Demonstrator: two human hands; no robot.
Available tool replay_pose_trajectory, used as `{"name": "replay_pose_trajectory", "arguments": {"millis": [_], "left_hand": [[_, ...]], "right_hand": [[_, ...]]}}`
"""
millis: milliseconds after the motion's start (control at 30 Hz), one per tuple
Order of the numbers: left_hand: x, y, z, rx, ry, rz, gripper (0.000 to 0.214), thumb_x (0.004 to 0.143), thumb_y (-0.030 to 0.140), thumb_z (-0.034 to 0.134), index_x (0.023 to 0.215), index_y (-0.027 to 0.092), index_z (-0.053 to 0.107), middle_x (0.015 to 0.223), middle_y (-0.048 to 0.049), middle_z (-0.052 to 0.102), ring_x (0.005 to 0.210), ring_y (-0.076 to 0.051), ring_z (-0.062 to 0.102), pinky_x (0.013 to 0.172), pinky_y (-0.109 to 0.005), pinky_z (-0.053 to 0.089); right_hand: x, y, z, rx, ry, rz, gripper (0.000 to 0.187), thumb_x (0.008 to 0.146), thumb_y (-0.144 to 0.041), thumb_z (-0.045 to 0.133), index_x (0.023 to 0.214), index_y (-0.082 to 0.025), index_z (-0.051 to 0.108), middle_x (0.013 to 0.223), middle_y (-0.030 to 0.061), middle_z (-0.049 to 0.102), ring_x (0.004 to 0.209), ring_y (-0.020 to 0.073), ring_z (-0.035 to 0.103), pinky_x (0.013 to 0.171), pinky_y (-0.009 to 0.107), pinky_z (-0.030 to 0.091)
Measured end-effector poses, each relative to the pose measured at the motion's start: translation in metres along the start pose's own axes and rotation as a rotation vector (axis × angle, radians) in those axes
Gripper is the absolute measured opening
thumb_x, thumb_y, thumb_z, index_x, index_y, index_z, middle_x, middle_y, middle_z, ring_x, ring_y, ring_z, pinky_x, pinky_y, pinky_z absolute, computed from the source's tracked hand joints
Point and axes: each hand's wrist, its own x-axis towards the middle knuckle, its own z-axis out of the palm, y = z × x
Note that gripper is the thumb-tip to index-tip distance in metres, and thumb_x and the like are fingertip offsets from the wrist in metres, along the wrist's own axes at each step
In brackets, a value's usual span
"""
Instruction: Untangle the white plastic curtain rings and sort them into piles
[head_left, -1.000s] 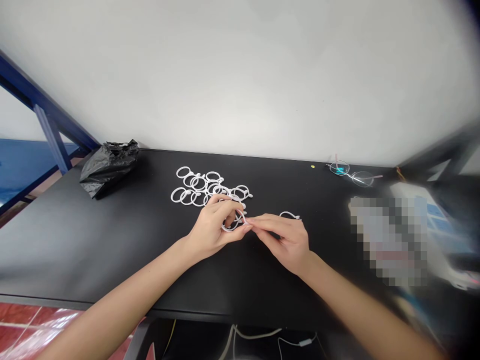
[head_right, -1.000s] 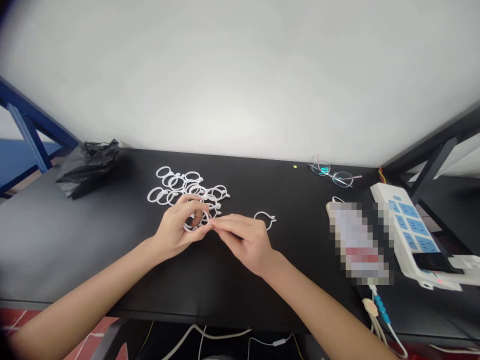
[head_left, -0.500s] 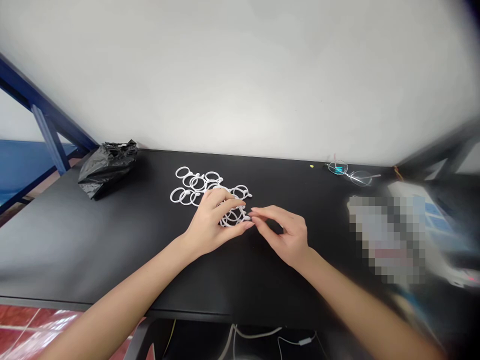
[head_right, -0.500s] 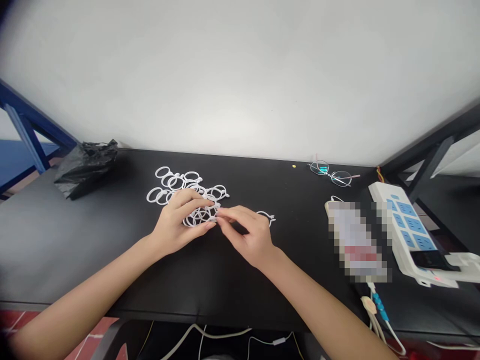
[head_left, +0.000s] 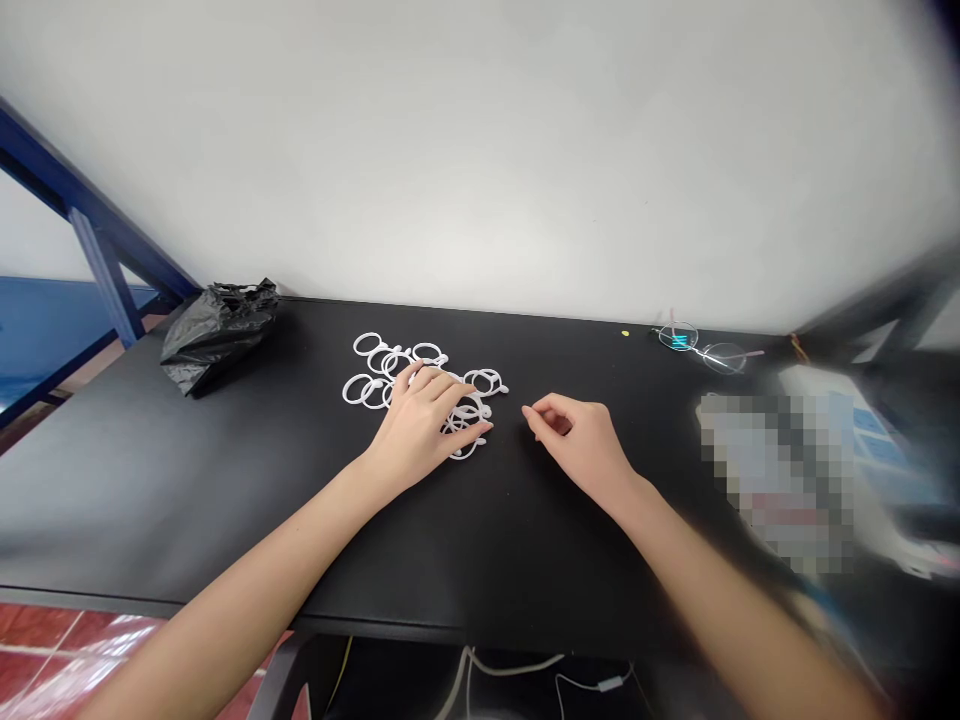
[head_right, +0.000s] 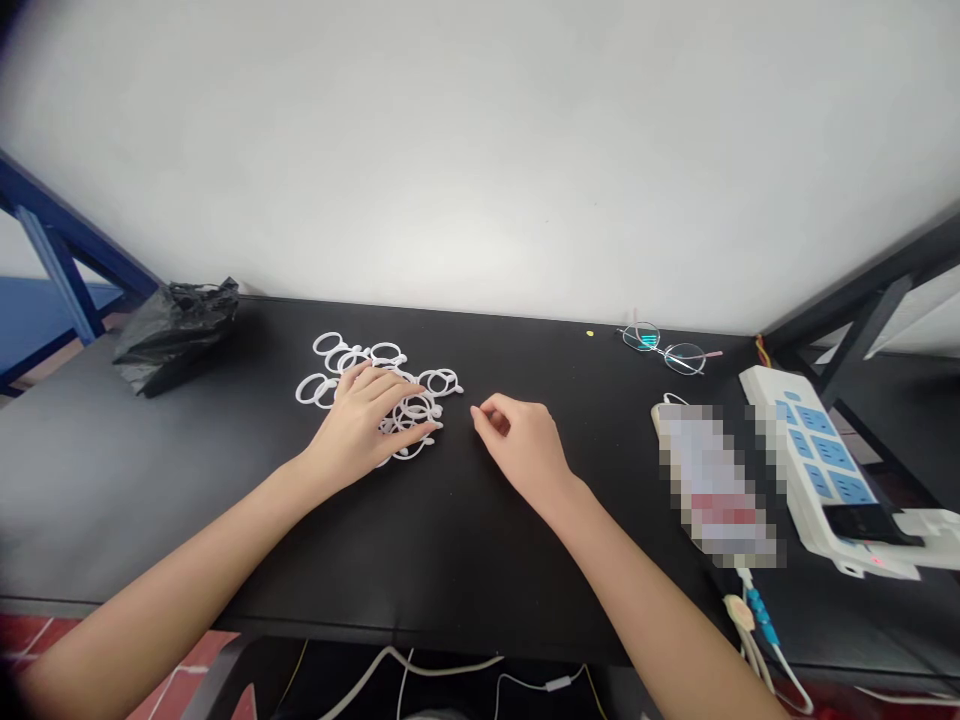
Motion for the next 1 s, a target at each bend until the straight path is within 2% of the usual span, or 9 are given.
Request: {"name": "replay_pose_trajectory", "arguments": {"millis": [100, 267, 433, 567, 700, 767, 833, 900, 1000], "left_hand": [[0.0, 0.0, -0.001, 0.009, 0.012, 0.004, 0.024, 0.087, 0.036, 0.068, 0.103, 0.019, 0.062, 0.099, -0.0064, 0.069, 0.095, -0.023, 0.06, 0.105, -0.051, 0.034], [0.001, 0.003, -0.004, 0.005, 0.06, 0.018, 0.021, 0.089, 0.034, 0.065, 0.103, 0.019, 0.063, 0.102, -0.0077, 0.067, 0.096, -0.023, 0.059, 0.102, -0.049, 0.036], [0.002, 0.007, -0.006, -0.007, 0.107, 0.037, 0.013, 0.091, 0.028, 0.062, 0.1, 0.019, 0.063, 0.099, -0.0063, 0.067, 0.093, -0.022, 0.058, 0.102, -0.047, 0.037], [0.002, 0.007, -0.006, -0.009, 0.135, 0.054, 0.008, 0.091, 0.024, 0.06, 0.097, 0.019, 0.063, 0.097, -0.0057, 0.068, 0.092, -0.021, 0.058, 0.102, -0.048, 0.037], [0.002, 0.008, -0.007, -0.06, 0.14, 0.069, 0.009, 0.091, 0.021, 0.06, 0.099, 0.02, 0.064, 0.096, -0.0051, 0.068, 0.091, -0.02, 0.059, 0.102, -0.047, 0.038], [0.001, 0.012, -0.008, -0.143, 0.134, 0.078, 0.015, 0.091, 0.022, 0.06, 0.106, 0.02, 0.063, 0.096, -0.0055, 0.068, 0.091, -0.02, 0.059, 0.099, -0.045, 0.041], [-0.001, 0.02, -0.009, -0.316, 0.106, 0.045, 0.025, 0.092, 0.022, 0.059, 0.117, 0.02, 0.059, 0.095, -0.0055, 0.067, 0.09, -0.019, 0.06, 0.092, -0.04, 0.046], [-0.002, 0.03, -0.01, -0.538, 0.041, -0.046, 0.032, 0.094, 0.022, 0.056, 0.126, 0.02, 0.053, 0.092, -0.0043, 0.066, 0.084, -0.016, 0.061, 0.082, -0.034, 0.05], [-0.002, 0.041, -0.011, -0.83, -0.071, -0.22, 0.03, 0.095, 0.024, 0.054, 0.126, 0.02, 0.051, 0.087, -0.0027, 0.065, 0.076, -0.013, 0.062, 0.074, -0.029, 0.053]], "right_hand": [[-0.001, -0.001, 0.003, 0.083, 0.03, -0.093, 0.016, 0.088, -0.026, 0.059, 0.074, -0.021, 0.066, 0.068, 0.0007, 0.069, 0.062, 0.0162, 0.065, 0.061, 0.029, 0.052], [0.0, -0.002, 0.001, 0.067, 0.033, -0.162, 0.007, 0.083, -0.019, 0.065, 0.088, -0.022, 0.069, 0.084, 0.0023, 0.072, 0.076, 0.0188, 0.067, 0.07, 0.033, 0.056], [0.002, 0.004, -0.006, -0.061, 0.003, -0.098, 0.025, 0.074, -0.021, 0.075, 0.097, -0.023, 0.067, 0.104, 0.0054, 0.069, 0.1, 0.0269, 0.065, 0.084, 0.044, 0.055], [0.003, 0.007, -0.007, -0.049, -0.054, -0.019, 0.026, 0.074, -0.016, 0.073, 0.099, -0.022, 0.066, 0.103, 0.0046, 0.067, 0.092, 0.0242, 0.067, 0.079, 0.041, 0.057], [0.002, 0.001, -0.006, 0.053, 0.028, -0.145, 0.026, 0.076, -0.014, 0.07, 0.101, -0.022, 0.066, 0.103, 0.0049, 0.068, 0.092, 0.0222, 0.068, 0.082, 0.039, 0.058], [0.0, -0.005, -0.005, 0.12, 0.121, -0.264, 0.028, 0.079, -0.014, 0.068, 0.105, -0.024, 0.066, 0.108, 0.0062, 0.068, 0.099, 0.023, 0.067, 0.087, 0.04, 0.057], [-0.003, -0.011, -0.004, 0.191, 0.206, -0.39, 0.032, 0.081, -0.012, 0.068, 0.11, -0.025, 0.064, 0.115, 0.0076, 0.067, 0.106, 0.0238, 0.066, 0.092, 0.041, 0.057], [-0.007, -0.017, -0.002, 0.245, 0.243, -0.488, 0.039, 0.081, -0.01, 0.069, 0.116, -0.027, 0.062, 0.12, 0.0086, 0.066, 0.109, 0.0246, 0.065, 0.093, 0.043, 0.057], [-0.012, -0.022, 0.001, 0.275, 0.234, -0.569, 0.044, 0.081, -0.009, 0.068, 0.12, -0.028, 0.06, 0.121, 0.0092, 0.066, 0.109, 0.0251, 0.067, 0.091, 0.043, 0.059]]}}
